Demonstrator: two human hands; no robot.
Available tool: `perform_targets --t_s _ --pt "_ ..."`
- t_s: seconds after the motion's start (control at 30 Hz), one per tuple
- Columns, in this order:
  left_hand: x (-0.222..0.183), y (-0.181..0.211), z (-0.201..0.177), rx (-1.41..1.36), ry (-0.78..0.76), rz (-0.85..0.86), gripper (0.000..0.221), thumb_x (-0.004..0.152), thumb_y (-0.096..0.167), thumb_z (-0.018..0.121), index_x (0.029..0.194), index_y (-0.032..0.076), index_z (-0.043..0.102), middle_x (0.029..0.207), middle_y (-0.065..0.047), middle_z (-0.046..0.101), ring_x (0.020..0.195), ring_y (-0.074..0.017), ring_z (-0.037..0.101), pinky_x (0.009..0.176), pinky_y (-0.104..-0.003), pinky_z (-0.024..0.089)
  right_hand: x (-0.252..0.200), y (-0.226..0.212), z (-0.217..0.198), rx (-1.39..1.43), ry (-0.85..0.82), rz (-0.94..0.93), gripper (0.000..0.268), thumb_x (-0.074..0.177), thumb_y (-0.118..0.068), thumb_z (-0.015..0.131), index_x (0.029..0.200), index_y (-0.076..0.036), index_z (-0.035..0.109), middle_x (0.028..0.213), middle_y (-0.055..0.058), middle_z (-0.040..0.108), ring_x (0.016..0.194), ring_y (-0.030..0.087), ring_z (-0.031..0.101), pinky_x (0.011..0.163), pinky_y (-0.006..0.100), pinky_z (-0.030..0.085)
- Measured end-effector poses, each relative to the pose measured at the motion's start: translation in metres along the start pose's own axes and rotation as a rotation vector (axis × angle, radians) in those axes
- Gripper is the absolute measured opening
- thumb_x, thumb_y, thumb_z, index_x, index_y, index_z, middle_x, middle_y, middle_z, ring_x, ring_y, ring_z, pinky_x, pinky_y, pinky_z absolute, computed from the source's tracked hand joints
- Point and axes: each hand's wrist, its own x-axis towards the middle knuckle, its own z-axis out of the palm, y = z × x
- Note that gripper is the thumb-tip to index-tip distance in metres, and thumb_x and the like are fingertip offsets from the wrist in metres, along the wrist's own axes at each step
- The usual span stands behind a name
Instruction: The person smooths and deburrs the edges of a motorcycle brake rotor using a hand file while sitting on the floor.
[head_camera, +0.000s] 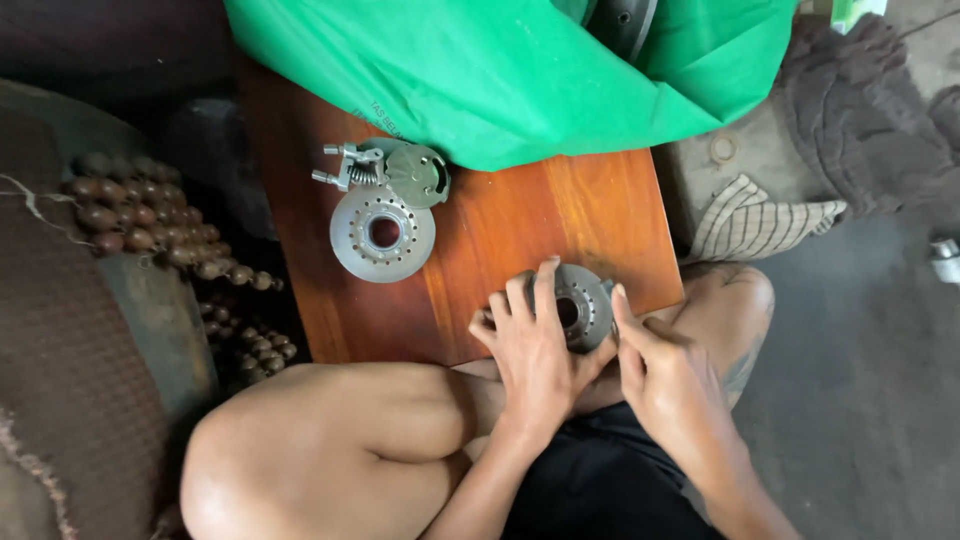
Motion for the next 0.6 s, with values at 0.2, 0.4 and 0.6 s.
perform_targets --t_s 0.2,0.4,0.6 --pt "0.002 0.003 -0.005 -0.051 0.000 -0.002 0.073 0.085 0.043 0.065 0.144 0.003 0.047 0.120 -0.020 0.051 0.095 -0.0365 0.046 0.088 -0.053 0.030 0.023 -0.014 0.021 -0.054 0.043 -0.068 0.057 0.082 -0.003 0.065 0.138 -0.010 0.067 0.079 0.014 0.067 0.051 0.038 0.062 0.049 0.047 0.049" --pt "0.000 0.003 -0.002 -0.017 0.028 -0.001 0.089 0.073 0.054 0.081 0.140 0.005 0.050 0.118 -0.019 0.053 0.097 -0.0362 0.049 0.087 -0.054 0.031 -0.013 0.004 0.009 -0.015 -0.032 0.041 0.055 0.080 -0.001 0.064 0.133 -0.012 0.069 0.074 0.013 0.071 0.048 0.034 0.064 0.051 0.046 0.050" --pt "-0.003 0.002 0.011 0.069 0.082 -0.027 0.095 0.055 0.044 0.080 0.140 0.015 0.053 0.113 -0.007 0.051 0.095 -0.0298 0.051 0.087 -0.054 0.036 0.020 0.003 0.023 -0.107 0.048 -0.036 0.046 0.094 -0.017 0.056 0.135 -0.030 0.070 0.078 0.012 0.071 0.069 0.041 0.069 0.057 0.056 0.058"
